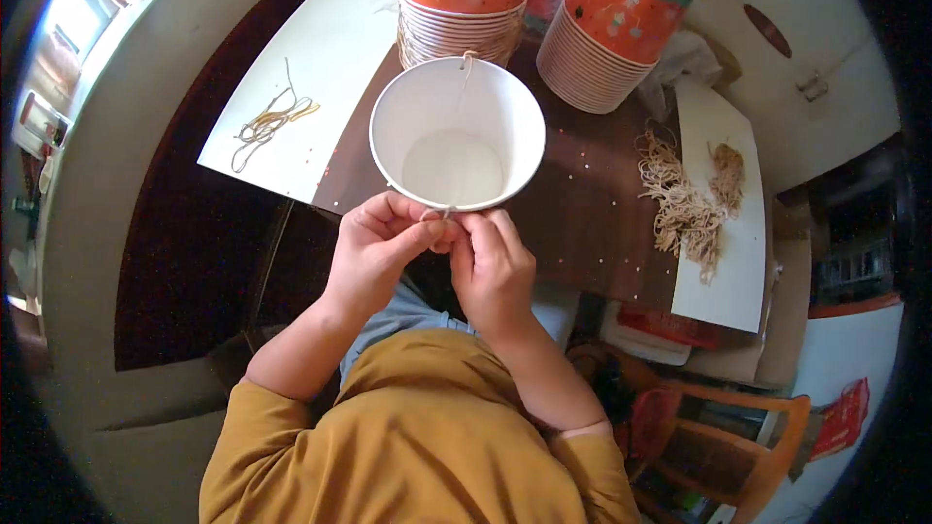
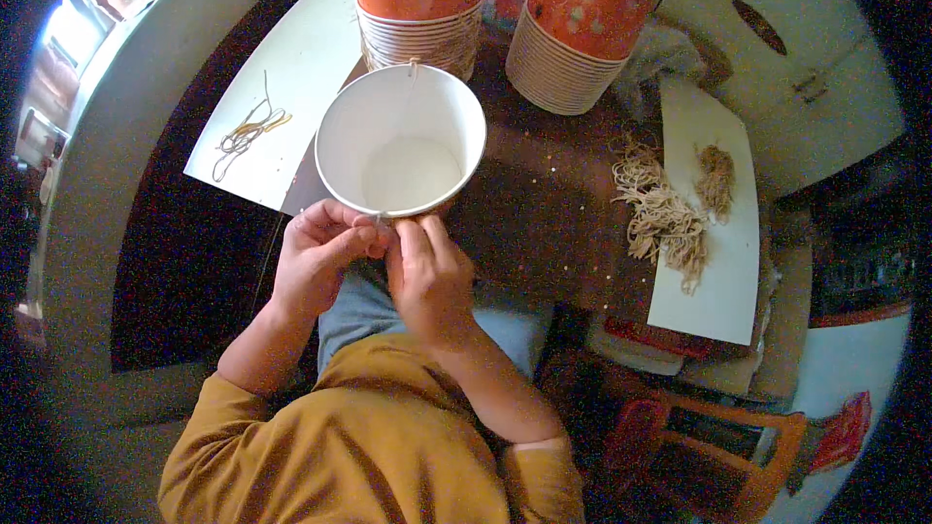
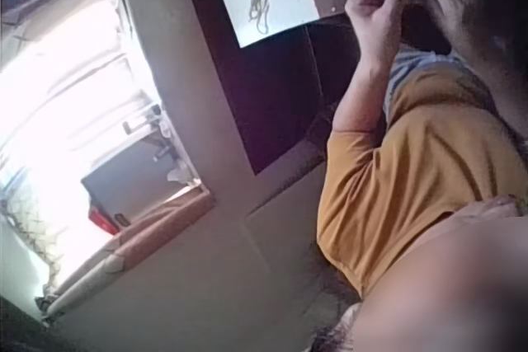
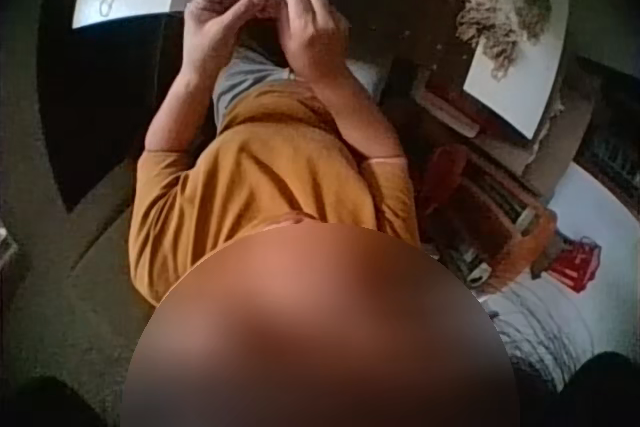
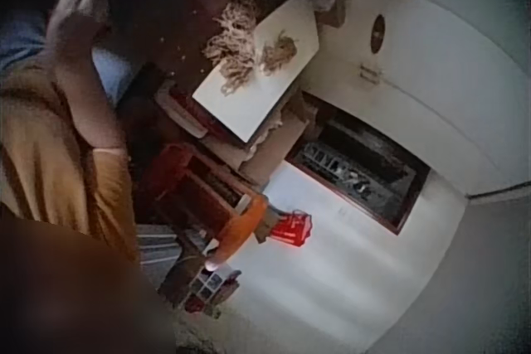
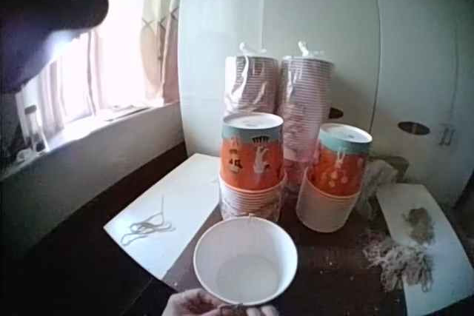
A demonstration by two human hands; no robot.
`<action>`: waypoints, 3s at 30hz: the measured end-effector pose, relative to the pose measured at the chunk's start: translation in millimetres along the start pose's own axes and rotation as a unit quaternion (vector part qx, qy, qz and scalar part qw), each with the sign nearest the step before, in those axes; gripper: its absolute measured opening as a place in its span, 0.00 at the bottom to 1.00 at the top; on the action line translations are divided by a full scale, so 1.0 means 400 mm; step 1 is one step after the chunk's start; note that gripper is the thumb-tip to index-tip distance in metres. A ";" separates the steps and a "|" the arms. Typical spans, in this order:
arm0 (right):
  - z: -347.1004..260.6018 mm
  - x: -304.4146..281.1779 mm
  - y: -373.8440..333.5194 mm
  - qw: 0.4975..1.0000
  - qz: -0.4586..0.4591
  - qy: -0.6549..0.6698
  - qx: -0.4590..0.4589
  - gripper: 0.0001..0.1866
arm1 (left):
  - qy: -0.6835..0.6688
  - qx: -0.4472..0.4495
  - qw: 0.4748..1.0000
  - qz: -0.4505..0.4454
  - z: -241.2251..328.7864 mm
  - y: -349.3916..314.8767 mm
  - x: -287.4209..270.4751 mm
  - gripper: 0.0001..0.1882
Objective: Tying thin strings to the edges of paper cups.
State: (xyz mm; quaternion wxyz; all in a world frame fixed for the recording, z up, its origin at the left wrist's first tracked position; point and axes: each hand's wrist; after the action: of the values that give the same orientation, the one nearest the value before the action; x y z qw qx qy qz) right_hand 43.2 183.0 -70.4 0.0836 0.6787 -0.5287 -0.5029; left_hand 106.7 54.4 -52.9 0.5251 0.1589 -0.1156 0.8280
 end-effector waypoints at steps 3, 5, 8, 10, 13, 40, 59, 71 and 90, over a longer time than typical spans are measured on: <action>-0.001 0.017 0.014 0.939 -0.050 0.306 0.149 0.06 | -0.048 -0.040 0.998 0.022 0.003 -0.003 -0.010 0.04; 0.004 0.015 0.019 0.882 -0.087 0.418 0.198 0.06 | -0.066 -0.058 0.995 0.045 0.007 -0.009 -0.016 0.04; 0.002 0.014 0.018 0.767 -0.138 0.569 0.261 0.09 | -0.091 -0.035 0.995 0.033 -0.005 -0.014 -0.034 0.04; -0.008 0.012 0.018 0.609 -0.129 0.693 0.365 0.09 | -0.056 -0.027 0.997 0.041 -0.004 -0.017 -0.029 0.04; -0.001 0.026 0.011 0.550 -0.118 0.727 0.393 0.11 | 0.009 0.010 0.998 0.059 -0.001 -0.024 -0.016 0.05; -0.019 0.026 0.029 0.822 -0.106 0.493 0.266 0.07 | 0.152 0.116 0.977 0.096 -0.008 -0.038 -0.015 0.04; -0.020 0.052 0.002 0.498 -0.101 0.711 0.487 0.10 | 0.309 0.230 0.917 0.104 0.000 -0.039 -0.011 0.05; -0.051 0.049 -0.010 0.603 -0.058 0.644 0.468 0.10 | 0.434 0.333 0.833 0.085 0.020 -0.039 -0.002 0.09; 0.003 0.040 0.029 0.526 -0.142 0.653 0.527 0.09 | 0.466 0.354 0.811 0.023 0.039 -0.038 -0.032 0.08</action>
State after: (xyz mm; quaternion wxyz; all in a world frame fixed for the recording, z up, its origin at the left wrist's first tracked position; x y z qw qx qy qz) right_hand 33.8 165.9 -72.9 -0.0399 0.8039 -0.3922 0.4453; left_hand 127.9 44.4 -43.0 0.4040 -0.0737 0.4405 0.7984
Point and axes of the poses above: each hand's wrist, its own y-axis towards the middle knuckle, its own x-axis out of the palm, z = x × y, and after that the axes turned 2 degrees about z, right-handed
